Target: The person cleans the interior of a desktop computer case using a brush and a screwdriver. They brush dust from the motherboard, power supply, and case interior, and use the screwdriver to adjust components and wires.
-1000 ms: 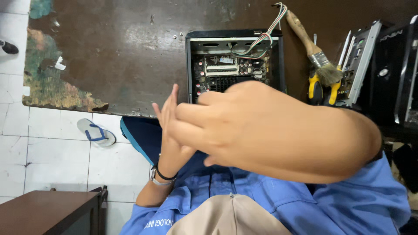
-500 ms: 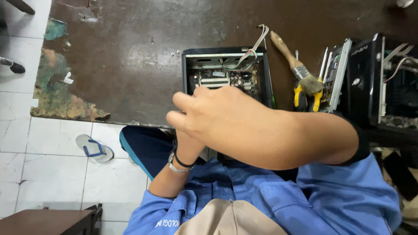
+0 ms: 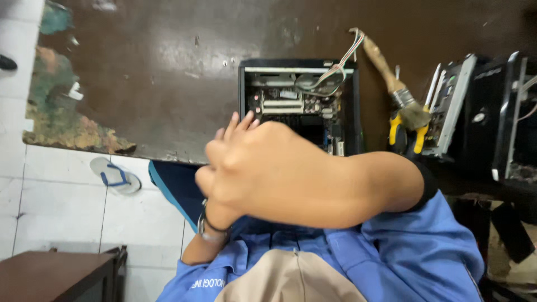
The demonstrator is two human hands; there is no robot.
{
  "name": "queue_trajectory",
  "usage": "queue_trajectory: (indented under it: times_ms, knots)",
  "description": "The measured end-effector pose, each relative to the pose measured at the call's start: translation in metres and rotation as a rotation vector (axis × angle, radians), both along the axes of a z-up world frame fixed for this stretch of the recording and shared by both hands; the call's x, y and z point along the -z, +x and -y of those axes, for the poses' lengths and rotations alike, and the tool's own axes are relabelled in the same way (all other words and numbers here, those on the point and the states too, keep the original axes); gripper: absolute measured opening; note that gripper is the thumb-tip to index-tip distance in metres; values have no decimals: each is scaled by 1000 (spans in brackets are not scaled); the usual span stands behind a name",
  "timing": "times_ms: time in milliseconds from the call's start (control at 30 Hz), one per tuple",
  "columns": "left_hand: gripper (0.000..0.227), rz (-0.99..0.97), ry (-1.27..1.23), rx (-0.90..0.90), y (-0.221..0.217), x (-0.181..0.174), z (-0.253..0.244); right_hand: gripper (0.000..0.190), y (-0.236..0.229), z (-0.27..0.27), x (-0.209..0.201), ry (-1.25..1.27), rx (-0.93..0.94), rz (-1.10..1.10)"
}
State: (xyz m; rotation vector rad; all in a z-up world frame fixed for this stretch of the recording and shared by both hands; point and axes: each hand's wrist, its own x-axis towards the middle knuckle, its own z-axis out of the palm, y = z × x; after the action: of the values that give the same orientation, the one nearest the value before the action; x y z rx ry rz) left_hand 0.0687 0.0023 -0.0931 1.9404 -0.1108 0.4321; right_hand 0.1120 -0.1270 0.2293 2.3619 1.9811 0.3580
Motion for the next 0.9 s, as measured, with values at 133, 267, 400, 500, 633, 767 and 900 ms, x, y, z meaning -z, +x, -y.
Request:
queue_trajectory:
  times_ms: [133,267,400,500,633,767,900]
  knots:
    - [51,-55,5,-7,-3,-128,29,16,1,-7,-9,122,-141,-115]
    - [51,-75,10,4,-13,-157,34,17,15,4,-8,165,-99,-51]
    - [51,-95,4,3,-19,-161,35,14,9,11,-4,255,-18,-50]
    - [51,-112,8,-5,-22,-162,34,12,11,11,-6,240,20,32]
    - [51,-130,13,-21,-21,-163,34,11,8,11,-9,235,37,42]
    - [51,-147,18,-24,-23,-161,34,14,3,15,-13,217,98,10]
    - [50,-148,5,-31,-25,-152,37,15,-1,13,-14,238,195,69]
